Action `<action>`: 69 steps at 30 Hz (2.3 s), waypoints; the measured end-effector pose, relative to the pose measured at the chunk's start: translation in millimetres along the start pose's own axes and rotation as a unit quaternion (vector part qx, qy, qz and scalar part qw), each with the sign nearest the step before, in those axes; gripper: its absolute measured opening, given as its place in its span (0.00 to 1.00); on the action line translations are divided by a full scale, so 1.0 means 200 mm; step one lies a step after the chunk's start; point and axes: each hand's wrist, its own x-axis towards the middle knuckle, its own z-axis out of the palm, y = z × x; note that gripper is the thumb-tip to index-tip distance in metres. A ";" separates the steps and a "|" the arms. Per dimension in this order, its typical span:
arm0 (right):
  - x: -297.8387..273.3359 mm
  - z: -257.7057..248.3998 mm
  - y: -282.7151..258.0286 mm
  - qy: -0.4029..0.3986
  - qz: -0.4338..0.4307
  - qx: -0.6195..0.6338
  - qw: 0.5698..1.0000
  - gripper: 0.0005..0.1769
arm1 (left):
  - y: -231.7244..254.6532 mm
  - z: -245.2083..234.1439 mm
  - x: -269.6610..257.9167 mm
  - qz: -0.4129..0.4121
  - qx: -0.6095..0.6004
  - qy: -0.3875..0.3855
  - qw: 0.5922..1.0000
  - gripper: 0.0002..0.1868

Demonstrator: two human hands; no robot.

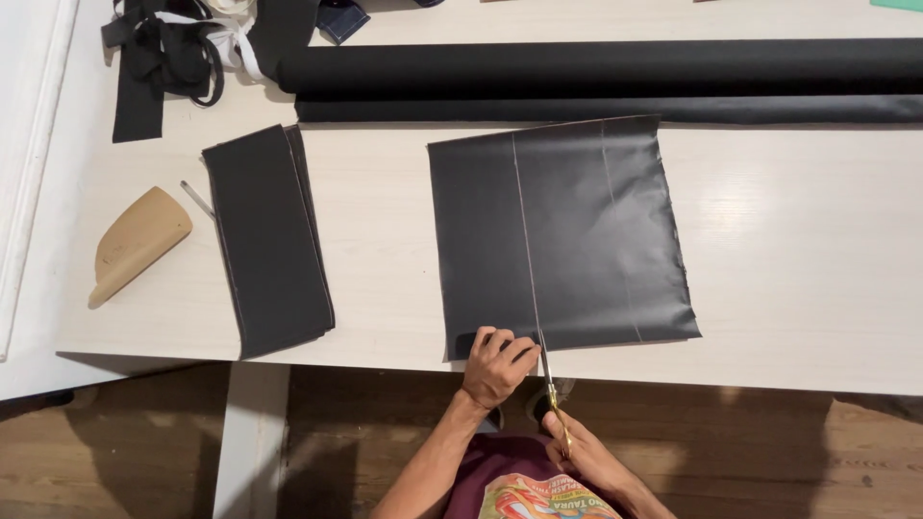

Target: Cutting strips of black leather material using scissors along marked lines on a workshop table

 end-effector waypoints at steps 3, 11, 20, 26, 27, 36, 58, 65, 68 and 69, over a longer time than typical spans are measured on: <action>-0.04 0.03 -0.08 0.010 0.025 -0.008 1.000 0.28 | 0.00 0.00 0.00 0.003 0.003 -0.002 1.000 0.09; 0.03 0.01 0.01 0.001 -0.001 -0.002 1.000 0.26 | -0.01 0.00 0.00 0.009 -0.001 0.001 1.000 0.12; 0.10 -0.01 -0.01 -0.009 -0.031 -0.015 0.999 0.26 | -0.02 0.01 -0.05 0.015 -0.021 0.006 1.000 0.09; 0.08 0.03 -0.13 -0.002 -0.028 0.036 0.999 0.28 | -0.01 -0.01 -0.05 0.016 -0.035 0.009 0.999 0.11; 0.08 0.04 -0.15 -0.003 -0.029 0.065 0.997 0.28 | -0.01 -0.01 -0.04 0.016 -0.041 0.006 0.999 0.11; 0.05 0.10 -0.35 0.023 -0.003 0.070 0.997 0.30 | -0.01 -0.03 -0.06 0.011 -0.038 0.010 0.999 0.12; 0.04 0.03 -0.62 -0.117 0.106 0.191 0.969 0.38 | 0.00 -0.07 -0.12 -0.055 -0.038 -0.036 0.997 0.26; 0.05 0.02 -0.61 -0.067 0.102 0.140 0.983 0.42 | 0.01 -0.01 -0.26 -0.050 0.007 -0.103 0.993 0.30; 0.07 0.06 -0.57 -0.053 0.080 0.096 0.991 0.39 | 0.04 0.09 -0.38 -0.061 0.040 -0.140 0.987 0.31; 0.08 0.08 -0.57 -0.049 0.066 0.080 0.993 0.37 | 0.06 0.14 -0.42 -0.071 0.085 -0.156 0.982 0.30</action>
